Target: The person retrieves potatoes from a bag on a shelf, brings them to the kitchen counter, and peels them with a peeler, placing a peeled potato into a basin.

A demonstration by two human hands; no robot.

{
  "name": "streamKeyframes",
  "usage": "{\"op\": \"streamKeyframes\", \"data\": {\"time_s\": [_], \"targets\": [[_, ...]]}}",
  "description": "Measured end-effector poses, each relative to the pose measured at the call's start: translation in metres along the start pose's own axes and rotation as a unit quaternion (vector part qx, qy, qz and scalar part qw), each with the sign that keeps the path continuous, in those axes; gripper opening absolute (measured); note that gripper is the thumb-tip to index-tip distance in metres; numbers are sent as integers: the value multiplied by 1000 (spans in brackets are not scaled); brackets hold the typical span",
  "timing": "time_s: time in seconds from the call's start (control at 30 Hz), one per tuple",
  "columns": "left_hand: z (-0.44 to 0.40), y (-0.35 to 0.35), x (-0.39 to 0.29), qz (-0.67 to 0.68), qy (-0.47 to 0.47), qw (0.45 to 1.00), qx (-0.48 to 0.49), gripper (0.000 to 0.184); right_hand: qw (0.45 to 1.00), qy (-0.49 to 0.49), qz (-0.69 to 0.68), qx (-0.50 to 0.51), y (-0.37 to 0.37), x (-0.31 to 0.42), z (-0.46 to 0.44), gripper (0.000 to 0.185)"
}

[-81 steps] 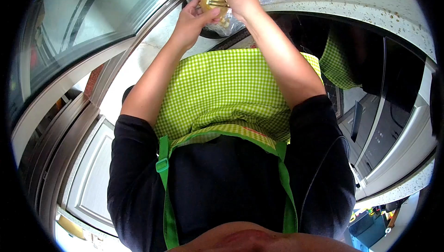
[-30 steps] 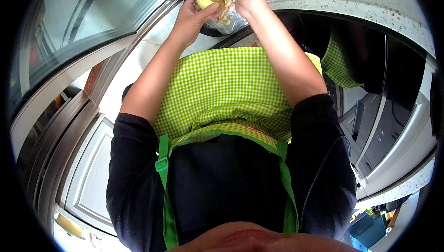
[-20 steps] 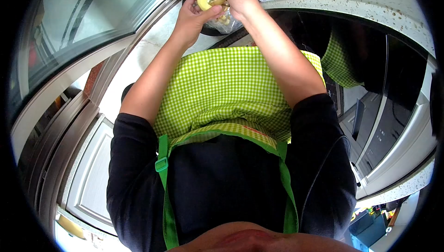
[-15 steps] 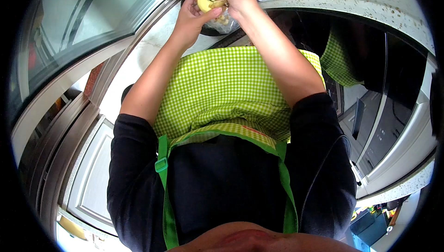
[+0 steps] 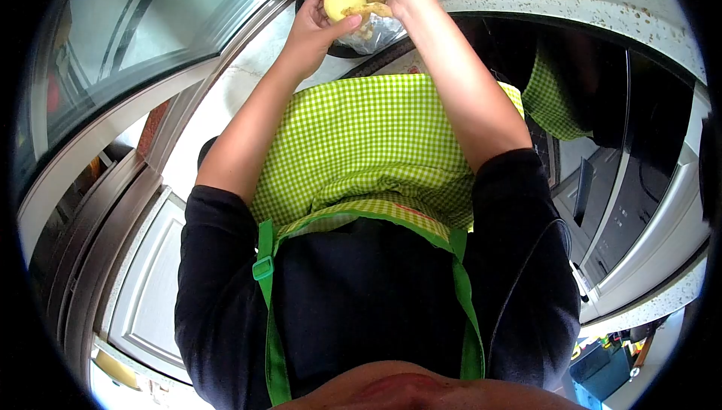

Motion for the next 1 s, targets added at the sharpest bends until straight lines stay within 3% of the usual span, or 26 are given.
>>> {"op": "streamKeyframes", "data": {"time_s": [0.07,0.1,0.23,0.3,0.43,0.5,0.6,0.7,1.0], "targets": [[-1,-3,2,-20,2,1000,-10,71,995,30,85,49,21,8,18,38],[-1,-6,2,-41,4,999,-19,72,991,1,80,110,35,13,22,34],[-2,-6,-4,-98,41,994,-21,73,981,-52,104,153,46,24,28,31],[-1,-7,1,-89,-3,996,-25,72,970,-87,145,175,48,21,23,30],[1,-8,7,-52,-44,997,-29,73,969,-6,196,150,37,-14,7,30],[3,-2,8,-36,-57,998,-5,56,981,23,131,138,34,-22,8,33],[3,1,10,41,-110,993,-35,45,981,47,127,136,32,-25,7,32],[2,0,6,-14,-60,998,-26,43,981,33,121,145,36,-24,6,32],[-1,-8,21,20,-89,995,-32,43,978,37,125,164,43,-19,17,30]]}}
Point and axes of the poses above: each hand's wrist, its own z-axis away from the middle knuckle, its own y-axis out of the palm, x = y × z, the point moved 10 cm from there along -z, towards the middle knuckle, and after that the axes turned 5 degrees about y, right-handed, at the moved point
